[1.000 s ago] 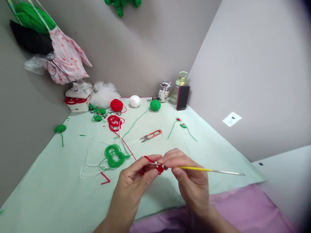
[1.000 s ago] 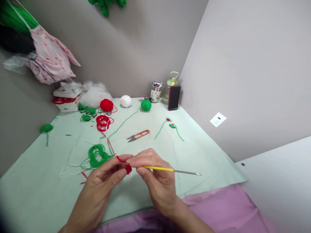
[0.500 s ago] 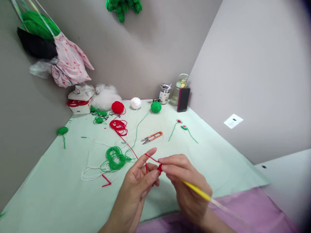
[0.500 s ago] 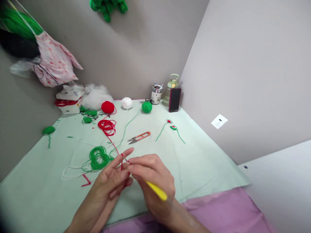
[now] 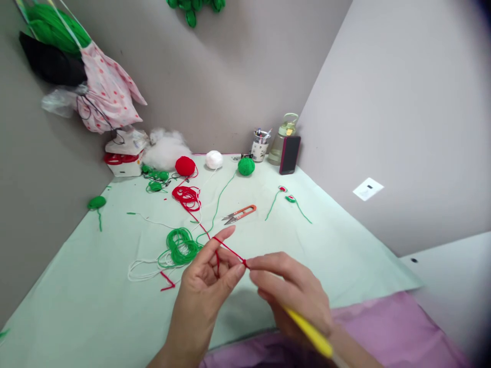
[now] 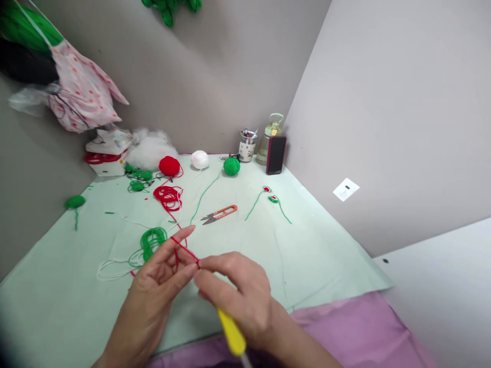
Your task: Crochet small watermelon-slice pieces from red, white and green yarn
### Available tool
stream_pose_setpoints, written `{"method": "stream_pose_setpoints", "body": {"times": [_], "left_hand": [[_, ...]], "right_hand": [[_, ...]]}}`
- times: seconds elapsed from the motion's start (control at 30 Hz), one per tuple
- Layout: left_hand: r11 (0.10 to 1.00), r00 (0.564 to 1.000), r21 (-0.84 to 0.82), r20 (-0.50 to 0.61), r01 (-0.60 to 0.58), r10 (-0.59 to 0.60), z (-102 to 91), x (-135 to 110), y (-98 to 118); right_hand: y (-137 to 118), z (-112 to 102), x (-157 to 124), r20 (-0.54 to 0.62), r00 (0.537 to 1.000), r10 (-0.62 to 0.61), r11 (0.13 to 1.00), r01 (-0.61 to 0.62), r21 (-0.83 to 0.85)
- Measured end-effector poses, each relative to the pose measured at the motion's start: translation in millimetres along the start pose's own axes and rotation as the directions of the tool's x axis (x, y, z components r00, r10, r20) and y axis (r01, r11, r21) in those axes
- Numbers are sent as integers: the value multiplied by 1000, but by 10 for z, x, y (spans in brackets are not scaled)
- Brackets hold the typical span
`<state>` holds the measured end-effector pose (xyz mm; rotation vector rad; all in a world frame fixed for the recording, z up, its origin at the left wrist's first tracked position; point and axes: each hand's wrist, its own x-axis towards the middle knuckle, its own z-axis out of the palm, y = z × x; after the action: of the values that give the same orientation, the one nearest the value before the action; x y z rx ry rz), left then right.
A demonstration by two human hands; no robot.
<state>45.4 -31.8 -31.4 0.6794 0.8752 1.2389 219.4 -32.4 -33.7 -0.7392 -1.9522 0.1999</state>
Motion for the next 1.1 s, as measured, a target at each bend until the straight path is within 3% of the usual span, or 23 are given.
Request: {"method": "stream_pose_setpoints", "body": {"times": [0.1,0.2,0.27,0.33,0.4,0.63,0.8,0.87,0.97,1.1], "left_hand": [[979,986,-132,80,155,-145,23,4,37],[940,956,-205,164,274,-243,35,27,88],[948,964,-203,146,247,-220,43,36,102],[972,980,-152,108,181,-166,53,28,92],[989,990,-92,89,120,-112,58,10,62],[998,995,13,82,58,-59,29,15,12],[985,994,-133,52,105,-99,75,39,31],[960,981,-210,87,186,-171,74,42,30],[934,971,-267,83,238,-224,52,48,29],[956,984,-236,7,173,-176,54,51,35]], "right_hand": [[15,75,-33,-65,997,-50,991,41,-129],[-1,62,-2,-174,979,105,994,-97,56],[-7,28,42,-196,946,257,935,-193,297],[-1,17,88,-145,917,371,826,-255,502],[8,36,124,-95,908,407,768,-285,574],[-44,65,140,-107,942,317,887,-254,385],[-66,57,15,-101,983,153,988,-149,42],[-57,55,-21,-121,985,120,993,-117,29],[-37,36,-12,-203,953,225,961,-183,206],[-7,33,77,-173,866,470,762,-299,574]]}}
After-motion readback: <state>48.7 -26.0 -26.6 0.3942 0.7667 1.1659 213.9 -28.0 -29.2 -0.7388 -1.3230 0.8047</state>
